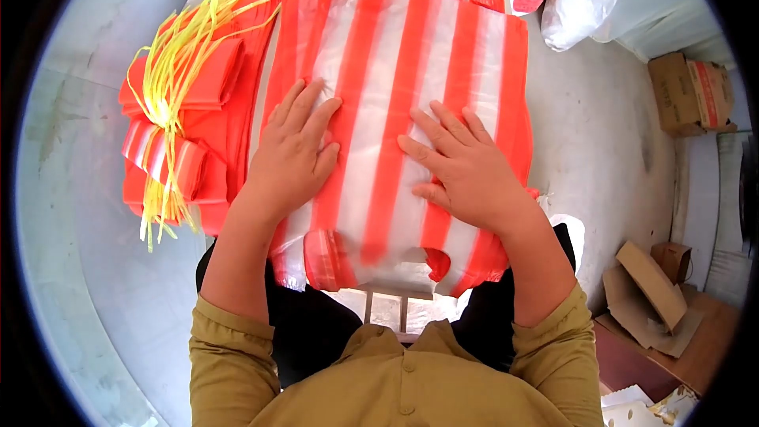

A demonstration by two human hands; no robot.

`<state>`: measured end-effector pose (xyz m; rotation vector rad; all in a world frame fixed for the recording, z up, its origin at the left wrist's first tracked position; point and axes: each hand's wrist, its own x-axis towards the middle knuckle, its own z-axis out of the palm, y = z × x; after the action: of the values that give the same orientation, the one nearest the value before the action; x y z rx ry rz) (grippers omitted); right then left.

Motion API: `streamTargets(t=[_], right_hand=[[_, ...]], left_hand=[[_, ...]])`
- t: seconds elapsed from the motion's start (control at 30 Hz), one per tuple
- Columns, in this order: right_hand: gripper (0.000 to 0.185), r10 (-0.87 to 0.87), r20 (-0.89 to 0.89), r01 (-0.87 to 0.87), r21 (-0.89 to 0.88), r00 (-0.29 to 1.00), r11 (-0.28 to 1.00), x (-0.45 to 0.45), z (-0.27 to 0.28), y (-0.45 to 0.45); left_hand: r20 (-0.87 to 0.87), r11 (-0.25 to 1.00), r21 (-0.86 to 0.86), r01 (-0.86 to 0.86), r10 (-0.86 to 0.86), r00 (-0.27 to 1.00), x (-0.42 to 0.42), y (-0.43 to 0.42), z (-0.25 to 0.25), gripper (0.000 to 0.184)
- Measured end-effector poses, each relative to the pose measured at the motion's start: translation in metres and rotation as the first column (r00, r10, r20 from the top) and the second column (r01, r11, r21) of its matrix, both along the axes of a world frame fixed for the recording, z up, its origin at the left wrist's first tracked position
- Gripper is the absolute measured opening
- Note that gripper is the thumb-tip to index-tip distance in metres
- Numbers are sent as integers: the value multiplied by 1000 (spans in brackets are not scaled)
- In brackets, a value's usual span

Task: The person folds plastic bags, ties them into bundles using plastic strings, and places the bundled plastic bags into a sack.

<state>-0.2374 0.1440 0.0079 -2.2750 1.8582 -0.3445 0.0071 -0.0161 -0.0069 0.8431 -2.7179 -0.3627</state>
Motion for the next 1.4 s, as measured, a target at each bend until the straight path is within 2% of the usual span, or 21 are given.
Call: streamTargets(t=[0.2, 0.3, 0.4, 0.6, 0.7, 0.83, 0.87, 0.93, 1.03, 1.1, 1.23, 1.3, 1.33, 1.4], right_hand=[[53, -57, 10, 58, -68, 998, 996, 6, 9, -3], [48, 169, 187, -154, -96, 968, 983, 19, 24, 8], [47, 339, 214, -340, -35, 916, 940, 44, 31, 20], [39, 364, -137, -381, -133, 921, 915, 66, -9, 40], [35, 354, -140, -377, -205, 925, 903, 69, -12, 38], [25, 339, -9, -331, -240, 941, 913, 67, -11, 38], [21, 325, 28, -307, -255, 945, 917, 65, -10, 37], [18, 280, 135, -236, -272, 950, 933, 64, -10, 35], [23, 180, 355, -95, -243, 917, 965, 60, -13, 33], [33, 112, 516, -16, -186, 849, 982, 59, -17, 35], [40, 94, 562, 8, -176, 822, 984, 56, -12, 36], [41, 85, 557, 4, -157, 826, 988, 56, -10, 37], [41, 23, 567, 88, -168, 823, 982, 60, -8, 37], [42, -33, 542, 190, -236, 840, 953, 66, -1, 35]], left_hand=[[4, 1000, -11, 0, 0, 1000, 0, 0, 2, 54], [-1, 1000, -26, -6, 6, 1000, 2, 0, -1, 54], [-6, 999, -23, -26, 26, 1000, 3, 0, -3, 54], [14, 998, -17, -53, 53, 999, 5, -1, -5, 57], [-2, 996, -53, -68, 68, 998, 7, -1, -6, 57], [-153, 1000, -17, -1, -2, 988, 6, 9, 14, 52], [-180, 988, 144, 63, -36, 983, 9, 14, 22, 51], [-251, 876, 440, 197, -90, 964, 18, 26, 36, 49], [-320, 740, 525, 421, -287, 903, 30, 31, 35, 43], [-309, 748, 496, 440, -322, 895, 31, 41, 45, 41], [-308, 815, 421, 397, -284, 908, 26, 61, 49, 35], [-223, 899, 214, 381, -335, 916, 22, 62, 29, 32], [-175, 923, 109, 370, -349, 921, 21, 64, 22, 30], [-200, 925, 83, 371, -349, 916, 21, 66, 20, 27]])
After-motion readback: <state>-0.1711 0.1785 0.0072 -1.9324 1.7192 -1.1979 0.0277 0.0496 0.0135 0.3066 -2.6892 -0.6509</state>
